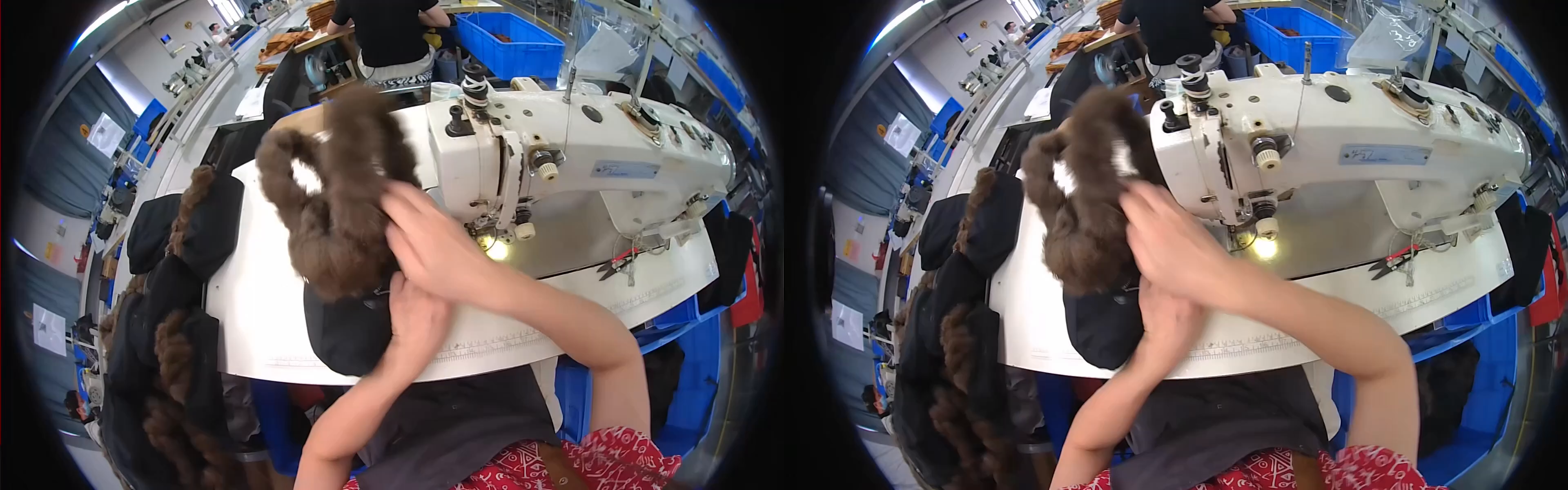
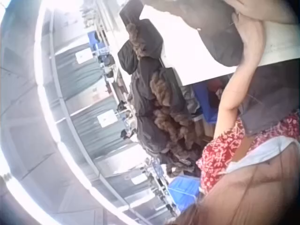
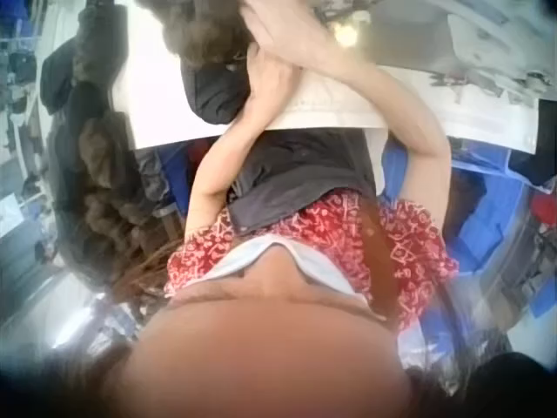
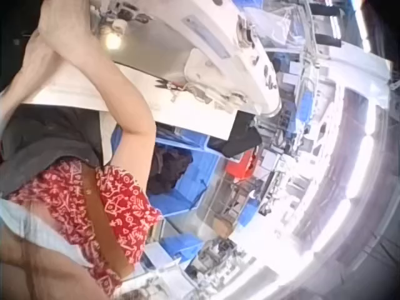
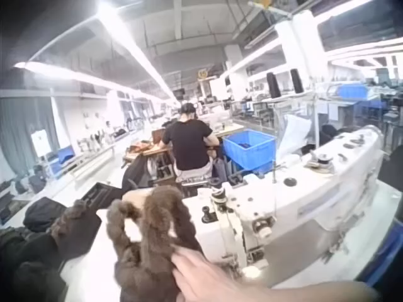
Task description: Sewing a fur trim onto a piece of black fabric using an industrial sewing machine.
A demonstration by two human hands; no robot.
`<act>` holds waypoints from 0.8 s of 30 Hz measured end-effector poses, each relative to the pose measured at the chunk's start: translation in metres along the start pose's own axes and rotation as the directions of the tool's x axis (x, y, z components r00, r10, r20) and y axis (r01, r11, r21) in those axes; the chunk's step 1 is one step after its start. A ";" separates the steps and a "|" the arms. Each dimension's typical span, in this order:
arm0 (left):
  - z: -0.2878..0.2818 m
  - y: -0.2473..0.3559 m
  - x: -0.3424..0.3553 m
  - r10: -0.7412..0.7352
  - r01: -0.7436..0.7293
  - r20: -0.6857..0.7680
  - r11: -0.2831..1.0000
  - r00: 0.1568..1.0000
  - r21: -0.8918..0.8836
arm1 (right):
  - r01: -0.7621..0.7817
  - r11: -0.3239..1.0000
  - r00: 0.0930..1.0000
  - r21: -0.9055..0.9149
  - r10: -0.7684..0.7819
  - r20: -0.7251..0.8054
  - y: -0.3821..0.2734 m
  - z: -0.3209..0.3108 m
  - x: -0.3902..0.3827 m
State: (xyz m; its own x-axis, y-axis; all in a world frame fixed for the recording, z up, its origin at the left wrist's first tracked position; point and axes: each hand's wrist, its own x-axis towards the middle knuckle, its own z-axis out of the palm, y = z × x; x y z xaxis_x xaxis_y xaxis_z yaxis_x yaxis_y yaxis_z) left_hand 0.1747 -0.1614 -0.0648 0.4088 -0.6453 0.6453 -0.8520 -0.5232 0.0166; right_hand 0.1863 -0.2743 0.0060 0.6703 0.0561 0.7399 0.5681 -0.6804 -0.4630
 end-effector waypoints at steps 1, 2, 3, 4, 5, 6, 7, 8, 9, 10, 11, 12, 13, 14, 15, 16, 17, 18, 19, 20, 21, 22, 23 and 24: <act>-0.010 0.005 0.011 -0.016 0.016 0.008 1.000 1.000 -0.012 | -0.051 0.997 0.998 0.065 0.049 0.032 -0.007 -0.024 -0.029; -0.010 0.003 0.011 -0.028 0.025 0.087 0.999 0.996 0.040 | -0.162 0.987 0.975 0.021 0.156 0.158 -0.013 -0.046 -0.056; -0.010 0.005 0.014 -0.034 0.034 0.084 0.999 0.996 -0.006 | -0.261 0.965 0.925 -0.034 0.261 0.276 -0.011 -0.066 -0.077; -0.009 0.007 0.017 -0.039 0.043 0.087 0.998 0.995 -0.049 | -0.260 0.965 0.925 -0.032 0.259 0.277 -0.002 -0.080 -0.091; -0.009 0.009 0.020 -0.038 0.039 0.036 0.999 0.999 -0.018 | -0.381 0.924 0.888 -0.022 0.373 0.268 0.005 -0.088 -0.104; -0.009 0.012 0.020 -0.035 0.036 0.041 0.999 0.999 -0.015 | -0.496 0.868 0.837 -0.007 0.480 0.262 0.011 -0.092 -0.112; -0.007 0.014 0.022 -0.021 0.021 0.026 1.000 0.999 -0.002 | -0.500 0.866 0.837 -0.003 0.484 0.256 0.018 -0.095 -0.113; -0.007 0.016 0.023 -0.008 0.008 0.012 1.000 1.000 0.013 | -0.389 0.919 0.888 -0.070 0.394 0.237 0.027 -0.097 -0.111; -0.008 0.018 0.023 -0.001 0.001 0.019 1.000 1.000 0.018 | -0.272 0.952 0.928 -0.138 0.297 0.225 0.032 -0.099 -0.110; -0.008 0.021 0.025 -0.010 0.010 0.026 0.999 1.000 0.032 | -0.272 0.953 0.929 -0.132 0.296 0.220 0.036 -0.099 -0.108; -0.008 0.023 0.026 -0.020 0.019 0.033 0.999 0.999 0.048 | -0.227 0.962 0.931 -0.150 0.259 0.256 0.037 -0.096 -0.104; -0.005 0.024 0.028 -0.017 0.015 0.037 0.998 0.999 0.055 | -0.180 0.969 0.930 -0.166 0.223 0.291 0.039 -0.093 -0.100; -0.002 0.025 0.028 -0.002 -0.001 0.033 0.997 0.999 0.076 | -0.182 0.971 0.932 -0.158 0.221 0.286 0.042 -0.091 -0.096; -0.001 0.025 0.029 0.014 -0.017 0.030 0.995 0.999 0.097 | -0.086 0.967 0.915 -0.240 0.172 0.365 0.045 -0.088 -0.092; 0.000 0.026 0.029 0.017 -0.021 0.037 0.995 0.999 0.103 | 0.017 0.949 0.886 -0.313 0.131 0.445 0.050 -0.086 -0.089; 0.001 0.028 0.029 0.011 -0.014 0.036 0.995 0.999 0.094 | 0.013 0.952 0.888 -0.307 0.130 0.442 0.054 -0.086 -0.086; 0.001 0.030 0.029 0.005 -0.008 0.034 0.996 0.999 0.084 | 0.060 0.952 0.889 -0.299 0.085 0.449 0.058 -0.086 -0.083; 0.000 0.031 0.029 0.007 -0.010 0.040 0.996 0.999 0.087 | 0.107 0.950 0.889 -0.293 0.041 0.456 0.061 -0.086 -0.082; -0.001 0.032 0.029 -0.010 0.006 0.049 0.997 0.999 0.072 | 0.107 0.952 0.891 -0.287 0.036 0.453 0.062 -0.085 -0.083; -0.002 0.033 0.029 -0.026 0.023 0.057 0.998 0.998 0.057 | 0.032 0.970 0.921 -0.240 0.064 0.385 0.061 -0.082 -0.087; -0.003 0.034 0.028 -0.025 0.021 0.059 0.998 0.998 0.062 | -0.039 0.982 0.943 -0.187 0.098 0.317 0.062 -0.081 -0.089; -0.004 0.035 0.027 -0.031 0.027 0.072 0.998 0.997 0.064 | -0.041 0.983 0.944 -0.180 0.097 0.314 0.061 -0.080 -0.085; -0.005 0.035 0.025 -0.037 0.032 0.083 0.997 0.996 0.065 | -0.226 0.954 0.896 -0.197 0.283 0.342 0.058 -0.081 -0.079; -0.006 0.035 0.024 -0.037 0.030 0.088 0.997 0.995 0.071 | -0.401 0.889 0.811 -0.220 0.456 0.367 0.057 -0.079 -0.075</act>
State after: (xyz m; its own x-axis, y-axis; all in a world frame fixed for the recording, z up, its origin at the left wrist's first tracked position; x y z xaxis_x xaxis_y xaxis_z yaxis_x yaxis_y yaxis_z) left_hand 0.1530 -0.1921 -0.0438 0.4670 -0.6722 0.5746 -0.8139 -0.5807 -0.0178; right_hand 0.1309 -0.3751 -0.0370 0.9778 0.0031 0.2097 0.1315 -0.7880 -0.6014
